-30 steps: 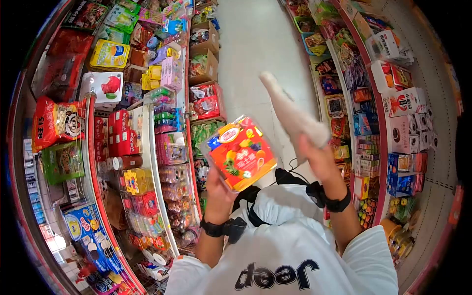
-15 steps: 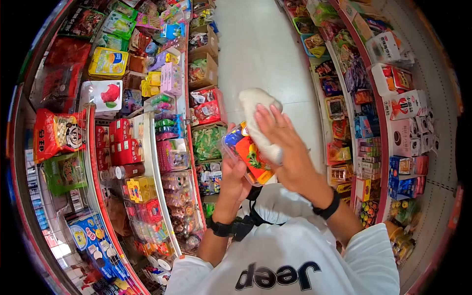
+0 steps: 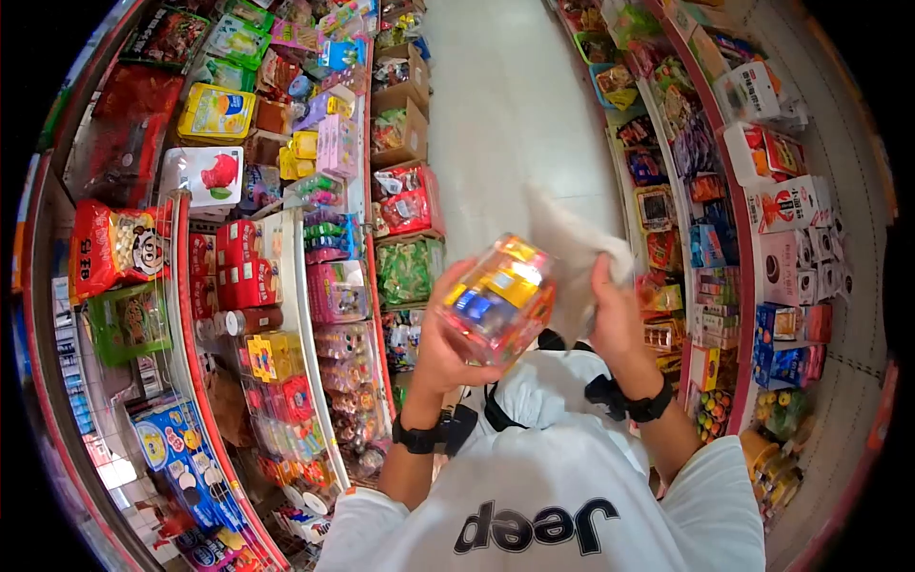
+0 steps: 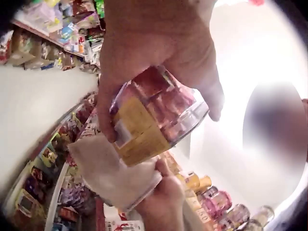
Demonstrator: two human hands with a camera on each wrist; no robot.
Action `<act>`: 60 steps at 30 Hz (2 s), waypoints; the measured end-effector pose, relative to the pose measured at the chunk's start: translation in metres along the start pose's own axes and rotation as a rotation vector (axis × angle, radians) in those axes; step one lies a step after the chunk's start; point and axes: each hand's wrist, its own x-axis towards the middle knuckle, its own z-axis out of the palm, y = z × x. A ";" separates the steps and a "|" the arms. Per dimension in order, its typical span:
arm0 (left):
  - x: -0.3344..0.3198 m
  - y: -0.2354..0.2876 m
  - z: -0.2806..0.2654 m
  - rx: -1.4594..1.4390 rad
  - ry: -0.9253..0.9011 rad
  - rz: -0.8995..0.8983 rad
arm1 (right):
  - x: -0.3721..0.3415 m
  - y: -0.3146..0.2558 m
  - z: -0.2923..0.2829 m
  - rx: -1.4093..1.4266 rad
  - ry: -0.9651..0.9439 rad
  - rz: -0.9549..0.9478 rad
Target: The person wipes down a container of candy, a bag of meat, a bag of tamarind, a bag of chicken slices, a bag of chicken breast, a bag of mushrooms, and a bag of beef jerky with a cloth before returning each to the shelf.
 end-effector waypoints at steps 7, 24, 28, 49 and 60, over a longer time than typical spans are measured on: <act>-0.013 -0.001 0.017 0.510 0.090 0.070 | -0.016 0.017 0.011 0.147 -0.067 -0.082; -0.021 0.008 0.024 0.803 0.253 0.270 | -0.007 -0.032 0.007 -1.151 -0.764 -0.975; -0.019 -0.004 0.020 0.749 0.304 0.420 | 0.000 -0.012 0.013 -0.960 -0.414 -0.813; -0.036 -0.002 0.008 0.331 0.463 0.173 | 0.023 0.055 0.010 0.481 -0.380 0.678; -0.045 0.026 0.007 0.657 0.451 -0.021 | 0.011 0.028 0.036 -0.310 -0.328 -0.011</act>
